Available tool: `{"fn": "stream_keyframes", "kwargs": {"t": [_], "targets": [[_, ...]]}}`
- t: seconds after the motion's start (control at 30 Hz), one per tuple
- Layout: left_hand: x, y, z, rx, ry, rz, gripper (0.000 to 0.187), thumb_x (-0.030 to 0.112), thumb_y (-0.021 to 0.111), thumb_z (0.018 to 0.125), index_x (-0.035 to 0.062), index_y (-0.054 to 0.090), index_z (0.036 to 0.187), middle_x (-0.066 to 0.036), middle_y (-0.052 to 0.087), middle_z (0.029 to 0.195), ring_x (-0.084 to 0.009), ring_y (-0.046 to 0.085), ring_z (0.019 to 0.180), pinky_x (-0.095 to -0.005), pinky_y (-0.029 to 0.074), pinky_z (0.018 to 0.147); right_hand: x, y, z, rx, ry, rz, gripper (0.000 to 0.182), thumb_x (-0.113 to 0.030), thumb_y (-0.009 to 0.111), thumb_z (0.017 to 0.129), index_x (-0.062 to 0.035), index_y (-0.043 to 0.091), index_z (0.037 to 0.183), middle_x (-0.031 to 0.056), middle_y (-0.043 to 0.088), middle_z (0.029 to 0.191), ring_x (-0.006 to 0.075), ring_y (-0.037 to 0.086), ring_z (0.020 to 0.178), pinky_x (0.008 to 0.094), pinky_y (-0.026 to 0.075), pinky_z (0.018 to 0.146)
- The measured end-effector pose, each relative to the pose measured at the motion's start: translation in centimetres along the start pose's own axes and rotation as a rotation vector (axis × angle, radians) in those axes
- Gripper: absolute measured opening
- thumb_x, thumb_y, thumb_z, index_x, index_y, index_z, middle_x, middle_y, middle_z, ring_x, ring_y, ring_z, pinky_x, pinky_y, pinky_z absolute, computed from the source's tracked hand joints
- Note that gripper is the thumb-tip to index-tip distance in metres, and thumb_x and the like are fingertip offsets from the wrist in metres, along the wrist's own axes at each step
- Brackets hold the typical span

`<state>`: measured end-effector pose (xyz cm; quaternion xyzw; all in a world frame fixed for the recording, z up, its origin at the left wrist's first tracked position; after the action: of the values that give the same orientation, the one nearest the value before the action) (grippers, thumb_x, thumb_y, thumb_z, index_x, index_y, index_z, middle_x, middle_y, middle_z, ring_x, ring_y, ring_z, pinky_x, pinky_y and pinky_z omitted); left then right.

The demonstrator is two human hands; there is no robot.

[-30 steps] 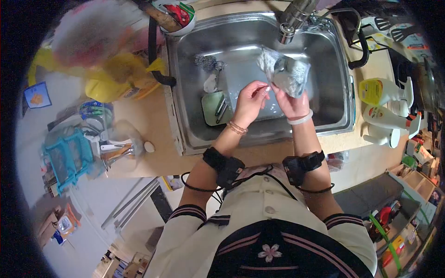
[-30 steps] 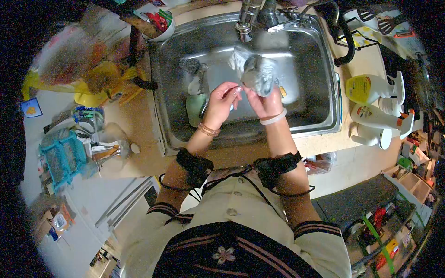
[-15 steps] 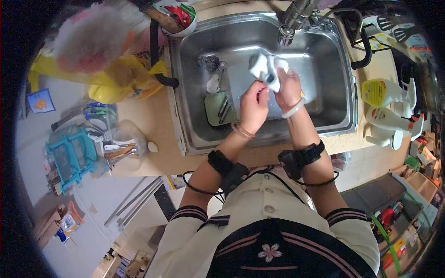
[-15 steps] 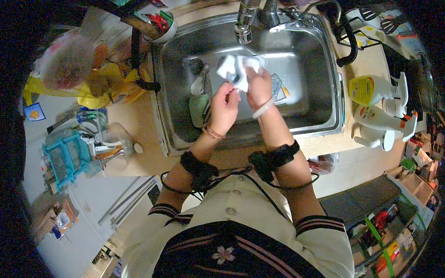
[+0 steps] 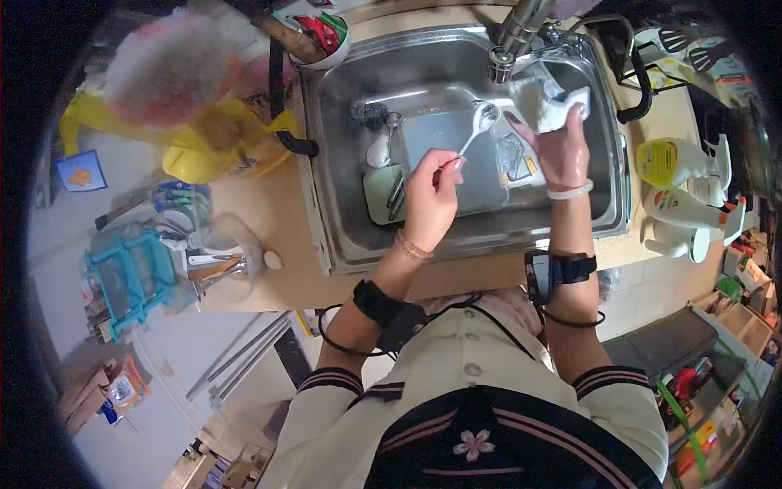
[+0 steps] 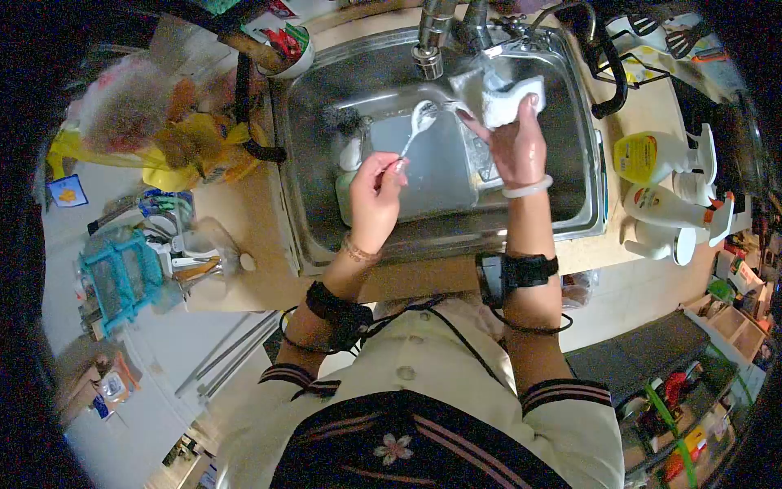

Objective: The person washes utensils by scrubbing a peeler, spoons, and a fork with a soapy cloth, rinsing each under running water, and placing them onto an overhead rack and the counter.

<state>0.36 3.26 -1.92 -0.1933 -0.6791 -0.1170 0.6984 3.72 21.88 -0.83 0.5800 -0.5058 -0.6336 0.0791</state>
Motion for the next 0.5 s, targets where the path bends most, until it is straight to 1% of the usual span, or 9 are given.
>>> {"fn": "stream_keyframes", "kwargs": {"t": [0.03, 0.07, 0.13, 0.17, 0.27, 0.3, 0.4, 0.43, 0.5], "targets": [[0.3, -0.2, -0.1, 0.01, 0.006, -0.021, 0.005, 0.003, 0.048, 0.081, -0.0001, 0.051, 0.083, -0.004, 0.055, 0.065, -0.0088, 0.051, 0.057, -0.0212, 0.041, 0.052, -0.5, -1.3, 0.1, -0.046, -0.013, -0.123, 0.048, -0.038, 0.034, 0.087, -0.0006, 0.033, 0.117, 0.0133, 0.046, 0.111, 0.0293, 0.051, 0.094, 0.0486, 0.04, 0.083], [0.7, -0.4, -0.2, 0.021, 0.012, -0.041, 0.005, 0.003, 0.048, 0.081, -0.0003, 0.051, 0.083, -0.003, 0.055, 0.066, -0.0081, 0.05, 0.057, -0.0208, 0.041, 0.052, -0.9, -2.6, 0.2, -0.018, -0.023, -0.265, 0.043, -0.032, 0.037, 0.087, 0.0008, 0.038, 0.114, 0.0133, 0.049, 0.106, 0.0248, 0.051, 0.094, 0.0409, 0.041, 0.083], [1.5, -0.4, -0.3, 0.008, 0.035, -0.066, 0.005, 0.002, 0.048, 0.081, -0.0009, 0.05, 0.084, -0.005, 0.056, 0.07, -0.0085, 0.051, 0.059, -0.0204, 0.041, 0.054, -2.2, -3.3, 0.1, -0.116, -0.143, -0.85, 0.035, -0.024, 0.041, 0.086, 0.0034, 0.046, 0.108, 0.0119, 0.053, 0.102, 0.0198, 0.05, 0.094, 0.0316, 0.039, 0.082], [1.7, -0.4, -0.3, -0.001, 0.042, -0.069, 0.005, 0.002, 0.048, 0.081, -0.001, 0.05, 0.085, -0.005, 0.057, 0.07, -0.0086, 0.051, 0.059, -0.0204, 0.042, 0.055, -2.2, -3.8, -0.3, -0.089, -0.204, -0.861, 0.029, -0.017, 0.044, 0.084, 0.0041, 0.051, 0.103, 0.0097, 0.055, 0.098, 0.016, 0.049, 0.094, 0.025, 0.036, 0.081], [1.6, -0.2, -0.3, -0.028, 0.053, -0.073, 0.006, 0.002, 0.048, 0.081, -0.0007, 0.05, 0.085, -0.005, 0.057, 0.074, -0.0081, 0.051, 0.06, -0.0201, 0.042, 0.055, -2.7, -1.1, -1.6, -0.233, -0.181, -0.692, 0.03, -0.014, 0.044, 0.083, 0.0033, 0.049, 0.106, 0.0092, 0.054, 0.101, 0.0157, 0.048, 0.095, 0.0261, 0.035, 0.084], [1.5, -0.1, -0.3, -0.037, 0.056, -0.073, 0.006, 0.003, 0.049, 0.081, -0.0005, 0.05, 0.086, -0.005, 0.058, 0.075, -0.0079, 0.051, 0.06, -0.0199, 0.041, 0.055, -2.5, -0.9, -1.9, -0.174, -0.121, -0.553, 0.027, -0.009, 0.049, 0.079, 0.0019, 0.05, 0.104, 0.0078, 0.055, 0.098, 0.0137, 0.05, 0.091, 0.0252, 0.038, 0.08], [1.8, 0.0, -0.2, -0.158, -0.107, -0.238, 0.007, 0.005, 0.051, 0.081, 0.0007, 0.051, 0.087, -0.003, 0.055, 0.071, -0.0058, 0.047, 0.054, -0.0188, 0.038, 0.047, -2.6, -1.4, -2.3, -0.16, -0.096, -0.653, 0.024, -0.002, 0.055, 0.073, 0.0008, 0.052, 0.096, 0.004, 0.057, 0.088, 0.0101, 0.052, 0.079, 0.0224, 0.041, 0.071], [2.2, 0.0, -0.2, -0.175, -0.191, -0.306, 0.008, 0.006, 0.05, 0.081, 0.0011, 0.051, 0.088, -0.001, 0.051, 0.067, -0.0048, 0.042, 0.05, -0.0183, 0.034, 0.043, -2.6, -1.5, -2.4, -0.156, -0.086, -0.685, 0.024, 0.0, 0.057, 0.07, 0.0005, 0.053, 0.094, 0.0027, 0.057, 0.085, 0.0089, 0.053, 0.075, 0.0215, 0.042, 0.068], [3.2, 0.1, -0.2, -0.206, -0.361, -0.442, 0.011, 0.007, 0.048, 0.083, 0.002, 0.051, 0.092, 0.002, 0.042, 0.06, -0.0026, 0.032, 0.043, -0.0174, 0.024, 0.036, -2.7, -1.1, -2.7, -0.249, -0.089, -0.739, 0.021, 0.0, 0.057, 0.07, -0.0001, 0.054, 0.091, 0.0026, 0.057, 0.085, 0.0086, 0.052, 0.074, 0.0213, 0.041, 0.067]]}}
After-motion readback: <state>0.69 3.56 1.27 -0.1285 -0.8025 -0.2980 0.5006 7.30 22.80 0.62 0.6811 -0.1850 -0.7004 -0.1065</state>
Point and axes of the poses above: each hand's wrist, its own z-axis towards the middle knuckle, its own y-axis out of the palm, x = y × z, the point moved 2 cm from there along z, towards the middle knuckle
